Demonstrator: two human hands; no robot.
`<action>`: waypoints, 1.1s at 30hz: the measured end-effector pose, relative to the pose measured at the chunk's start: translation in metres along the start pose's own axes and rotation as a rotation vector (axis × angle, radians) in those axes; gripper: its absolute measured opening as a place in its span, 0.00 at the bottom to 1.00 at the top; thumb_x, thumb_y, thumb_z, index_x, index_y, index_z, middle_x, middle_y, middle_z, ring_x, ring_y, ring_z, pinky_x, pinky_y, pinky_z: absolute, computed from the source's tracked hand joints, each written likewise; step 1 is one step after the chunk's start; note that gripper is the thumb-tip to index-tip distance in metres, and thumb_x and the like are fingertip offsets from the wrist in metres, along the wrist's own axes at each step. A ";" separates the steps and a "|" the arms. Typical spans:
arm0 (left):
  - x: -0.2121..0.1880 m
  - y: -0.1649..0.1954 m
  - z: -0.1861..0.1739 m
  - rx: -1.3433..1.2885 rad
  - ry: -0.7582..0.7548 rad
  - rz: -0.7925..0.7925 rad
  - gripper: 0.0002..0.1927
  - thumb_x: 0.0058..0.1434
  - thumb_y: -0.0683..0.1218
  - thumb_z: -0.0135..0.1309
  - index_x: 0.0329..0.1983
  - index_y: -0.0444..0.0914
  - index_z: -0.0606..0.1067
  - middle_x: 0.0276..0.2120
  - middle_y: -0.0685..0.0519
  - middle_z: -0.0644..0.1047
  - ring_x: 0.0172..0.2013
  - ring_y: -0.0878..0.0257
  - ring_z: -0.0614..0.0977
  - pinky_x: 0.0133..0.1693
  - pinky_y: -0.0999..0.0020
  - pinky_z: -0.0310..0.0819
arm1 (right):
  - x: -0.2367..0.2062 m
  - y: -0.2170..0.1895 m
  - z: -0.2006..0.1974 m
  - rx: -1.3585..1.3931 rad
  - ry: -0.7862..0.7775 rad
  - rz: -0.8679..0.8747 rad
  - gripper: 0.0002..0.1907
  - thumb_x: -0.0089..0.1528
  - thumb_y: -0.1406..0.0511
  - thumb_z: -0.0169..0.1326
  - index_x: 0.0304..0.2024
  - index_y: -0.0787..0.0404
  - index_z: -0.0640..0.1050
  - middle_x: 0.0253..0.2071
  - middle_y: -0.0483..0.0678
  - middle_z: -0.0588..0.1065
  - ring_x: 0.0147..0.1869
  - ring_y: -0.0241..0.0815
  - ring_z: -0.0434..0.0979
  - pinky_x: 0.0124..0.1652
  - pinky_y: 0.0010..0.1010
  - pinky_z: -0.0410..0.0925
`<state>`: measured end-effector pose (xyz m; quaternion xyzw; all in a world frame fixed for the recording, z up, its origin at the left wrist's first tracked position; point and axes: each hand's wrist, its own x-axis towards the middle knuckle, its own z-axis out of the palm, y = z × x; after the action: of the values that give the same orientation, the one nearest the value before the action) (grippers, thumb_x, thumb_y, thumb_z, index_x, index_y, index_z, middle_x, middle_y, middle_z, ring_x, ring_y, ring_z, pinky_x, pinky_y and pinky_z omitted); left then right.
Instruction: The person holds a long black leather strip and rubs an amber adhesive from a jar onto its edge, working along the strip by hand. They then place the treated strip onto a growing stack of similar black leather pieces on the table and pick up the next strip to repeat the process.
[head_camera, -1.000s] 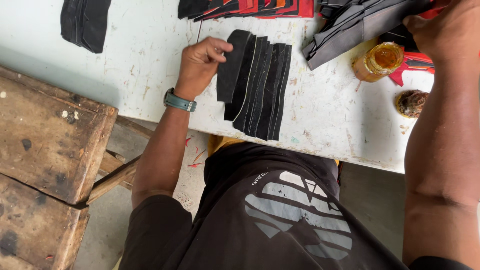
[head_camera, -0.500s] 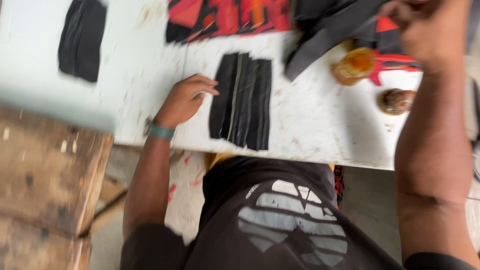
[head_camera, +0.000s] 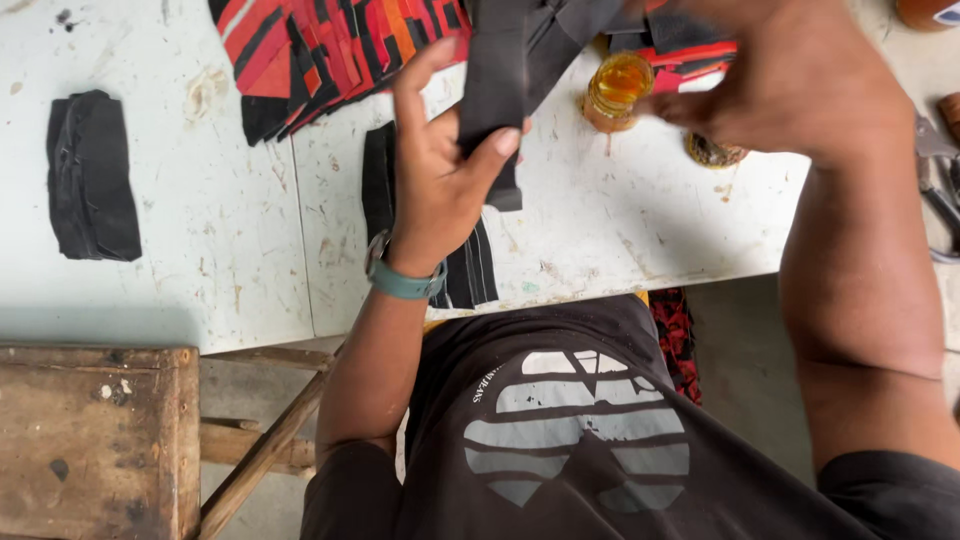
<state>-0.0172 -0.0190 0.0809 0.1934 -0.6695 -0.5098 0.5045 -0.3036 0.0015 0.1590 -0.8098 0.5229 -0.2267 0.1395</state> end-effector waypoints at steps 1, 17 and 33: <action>-0.010 0.000 -0.002 -0.041 0.020 -0.040 0.32 0.79 0.35 0.52 0.74 0.41 0.46 0.52 0.37 0.81 0.52 0.58 0.86 0.57 0.68 0.81 | -0.002 0.004 0.004 -0.125 -0.063 -0.023 0.30 0.54 0.58 0.68 0.58 0.60 0.80 0.53 0.50 0.78 0.54 0.53 0.77 0.51 0.44 0.69; -0.073 -0.002 -0.015 -0.229 0.316 -0.246 0.16 0.67 0.34 0.60 0.58 0.29 0.76 0.40 0.54 0.77 0.33 0.79 0.68 0.36 0.85 0.61 | -0.003 0.046 0.050 -0.351 -0.134 0.088 0.30 0.47 0.55 0.68 0.55 0.42 0.84 0.66 0.46 0.67 0.74 0.52 0.57 0.69 0.52 0.47; -0.042 -0.029 0.014 -0.971 0.072 -0.396 0.26 0.70 0.34 0.55 0.71 0.35 0.68 0.56 0.43 0.79 0.35 0.68 0.82 0.30 0.80 0.76 | -0.043 -0.033 0.069 0.343 0.219 -0.225 0.42 0.47 0.71 0.66 0.66 0.55 0.74 0.69 0.55 0.61 0.76 0.55 0.61 0.68 0.45 0.61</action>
<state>-0.0196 0.0085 0.0362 0.0776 -0.2892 -0.8399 0.4526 -0.2575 0.0530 0.1055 -0.7979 0.3953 -0.4129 0.1914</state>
